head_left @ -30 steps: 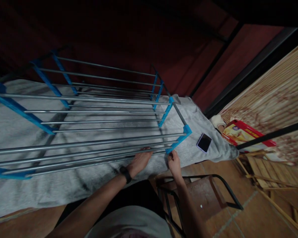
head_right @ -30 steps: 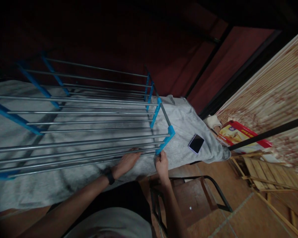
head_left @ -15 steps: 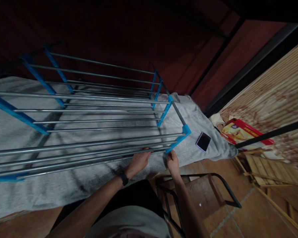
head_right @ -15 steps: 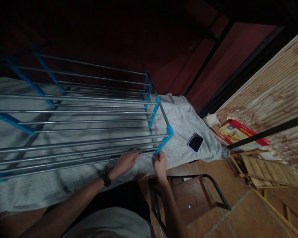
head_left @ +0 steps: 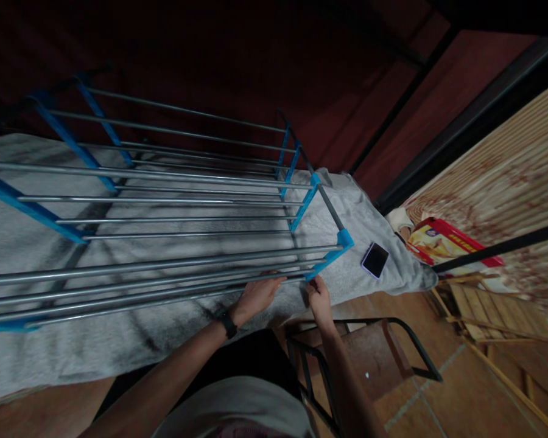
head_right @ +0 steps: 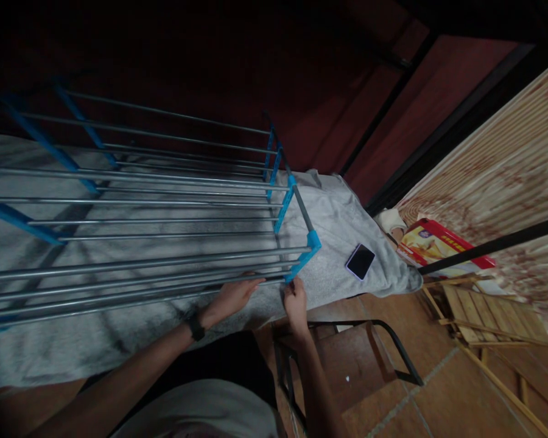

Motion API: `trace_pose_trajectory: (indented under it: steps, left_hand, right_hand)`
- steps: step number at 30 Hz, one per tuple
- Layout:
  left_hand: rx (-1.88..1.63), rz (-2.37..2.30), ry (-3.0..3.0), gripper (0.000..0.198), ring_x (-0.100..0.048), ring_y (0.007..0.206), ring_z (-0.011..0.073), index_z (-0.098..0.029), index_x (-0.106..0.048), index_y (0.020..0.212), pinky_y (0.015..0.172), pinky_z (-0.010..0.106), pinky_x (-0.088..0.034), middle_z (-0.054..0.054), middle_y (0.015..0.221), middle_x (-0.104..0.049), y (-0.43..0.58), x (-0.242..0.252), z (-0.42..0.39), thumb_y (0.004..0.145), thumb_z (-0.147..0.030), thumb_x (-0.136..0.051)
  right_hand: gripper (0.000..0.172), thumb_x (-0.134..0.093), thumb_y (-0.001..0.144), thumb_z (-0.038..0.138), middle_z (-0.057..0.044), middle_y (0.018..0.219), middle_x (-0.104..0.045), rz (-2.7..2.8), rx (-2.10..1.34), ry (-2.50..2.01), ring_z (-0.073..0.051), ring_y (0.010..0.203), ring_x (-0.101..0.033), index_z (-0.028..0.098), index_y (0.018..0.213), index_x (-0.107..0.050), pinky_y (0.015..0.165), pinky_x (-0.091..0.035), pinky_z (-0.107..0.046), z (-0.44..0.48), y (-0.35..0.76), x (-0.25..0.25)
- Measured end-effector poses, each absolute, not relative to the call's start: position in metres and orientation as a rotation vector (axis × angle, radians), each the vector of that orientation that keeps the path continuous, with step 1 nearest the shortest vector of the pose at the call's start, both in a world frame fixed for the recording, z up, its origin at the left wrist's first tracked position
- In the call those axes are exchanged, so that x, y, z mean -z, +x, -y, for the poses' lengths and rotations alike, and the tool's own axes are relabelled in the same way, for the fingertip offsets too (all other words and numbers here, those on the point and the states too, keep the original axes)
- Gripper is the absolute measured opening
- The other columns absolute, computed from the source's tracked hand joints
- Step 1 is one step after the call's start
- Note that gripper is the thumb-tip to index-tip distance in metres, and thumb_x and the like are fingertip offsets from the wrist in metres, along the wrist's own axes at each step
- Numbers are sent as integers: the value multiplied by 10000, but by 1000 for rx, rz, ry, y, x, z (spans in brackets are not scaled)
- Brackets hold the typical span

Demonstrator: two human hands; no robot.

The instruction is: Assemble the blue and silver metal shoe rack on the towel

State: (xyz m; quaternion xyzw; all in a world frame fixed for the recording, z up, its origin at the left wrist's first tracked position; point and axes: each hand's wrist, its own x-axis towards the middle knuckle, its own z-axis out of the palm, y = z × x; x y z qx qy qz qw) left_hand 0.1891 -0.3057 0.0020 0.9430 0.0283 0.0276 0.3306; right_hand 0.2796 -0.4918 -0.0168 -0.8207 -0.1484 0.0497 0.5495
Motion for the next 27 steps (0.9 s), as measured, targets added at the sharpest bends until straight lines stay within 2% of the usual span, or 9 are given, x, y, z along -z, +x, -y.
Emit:
trace_pose_trajectory:
  steps: [5, 11, 15, 20, 23, 27]
  left_hand:
    - [1, -42, 2444, 494, -616, 1181, 271, -293, -565, 1337, 994, 439, -495, 64, 1308, -635, 191, -2, 308, 912, -106, -396]
    - [-45, -30, 2422, 580, -590, 1224, 255, -328, -576, 1317, 1061, 429, -451, 21, 1356, -602, 191, -1, 309, 844, -24, -432]
    - [5, -54, 2455, 531, -607, 1199, 260, -312, -558, 1341, 1022, 419, -479, 39, 1323, -626, 188, -3, 309, 890, -71, -415]
    - [85, -66, 2490, 428, -643, 1139, 272, -298, -540, 1362, 953, 415, -516, 64, 1282, -653, 188, -7, 310, 974, -219, -378]
    - [64, -62, 2495, 404, -633, 1156, 261, -286, -544, 1358, 981, 404, -500, 66, 1291, -647, 188, -6, 310, 989, -276, -381]
    - [51, -74, 2507, 396, -608, 1194, 258, -293, -560, 1341, 1006, 396, -483, 57, 1305, -640, 188, -4, 309, 983, -265, -393]
  right_hand:
    - [284, -469, 743, 284, -35, 896, -644, 342, -139, -1933, -203, 823, -551, 206, 977, -609, 800, -436, -339, 493, 278, 17]
    - [262, -462, 751, 288, -35, 890, -639, 348, -143, -1944, -205, 836, -553, 203, 954, -605, 814, -432, -340, 493, 277, 15]
    - [240, -473, 745, 278, -39, 897, -645, 355, -136, -1960, -203, 834, -548, 204, 933, -601, 822, -431, -343, 491, 276, 13]
    - [266, -465, 744, 271, -38, 893, -638, 354, -128, -1993, -202, 827, -546, 201, 962, -602, 817, -428, -345, 491, 274, 14]
    - [263, -469, 740, 264, -33, 884, -634, 359, -119, -2006, -202, 829, -551, 207, 959, -603, 809, -429, -341, 492, 272, 15]
    - [261, -460, 744, 260, -33, 903, -639, 371, -131, -1999, -202, 844, -559, 213, 960, -598, 819, -430, -341, 492, 270, 14]
